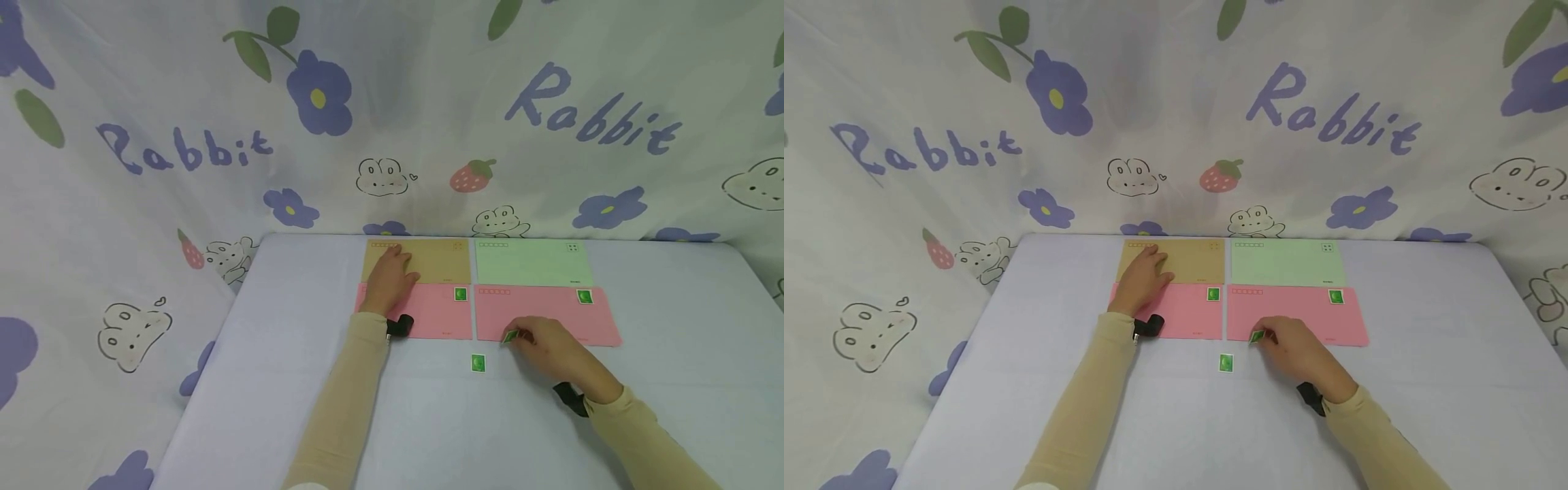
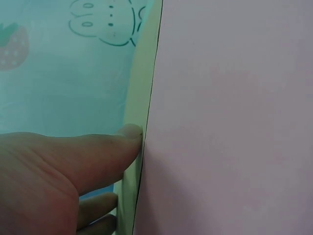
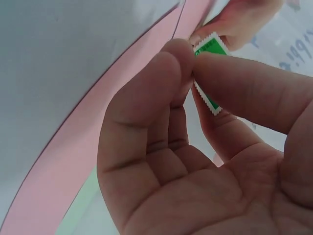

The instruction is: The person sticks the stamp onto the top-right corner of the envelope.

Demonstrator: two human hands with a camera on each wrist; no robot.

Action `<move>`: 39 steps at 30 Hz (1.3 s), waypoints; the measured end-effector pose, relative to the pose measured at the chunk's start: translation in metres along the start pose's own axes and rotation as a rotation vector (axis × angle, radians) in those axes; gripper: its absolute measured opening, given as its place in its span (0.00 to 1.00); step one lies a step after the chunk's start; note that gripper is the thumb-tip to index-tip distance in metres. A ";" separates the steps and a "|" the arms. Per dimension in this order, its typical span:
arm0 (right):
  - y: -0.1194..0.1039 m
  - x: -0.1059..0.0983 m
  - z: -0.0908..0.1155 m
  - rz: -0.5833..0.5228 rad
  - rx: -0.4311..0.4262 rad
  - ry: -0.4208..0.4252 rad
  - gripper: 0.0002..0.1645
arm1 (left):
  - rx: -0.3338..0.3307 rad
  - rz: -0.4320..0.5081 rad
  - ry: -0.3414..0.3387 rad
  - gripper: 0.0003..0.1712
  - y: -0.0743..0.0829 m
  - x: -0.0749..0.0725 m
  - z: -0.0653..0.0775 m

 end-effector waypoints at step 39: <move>0.008 -0.020 -0.021 -0.087 0.090 0.185 0.07 | 0.004 -0.014 -0.001 0.30 -0.001 0.001 0.001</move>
Point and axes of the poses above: each hand's wrist, its own z-axis away from the middle knuckle, its own x-axis out of the palm, y = z × x, the point moved 9 cm from there along -z, towards the middle knuckle, and after that the axes turned 9 degrees about -x, right-handed, at the moved point
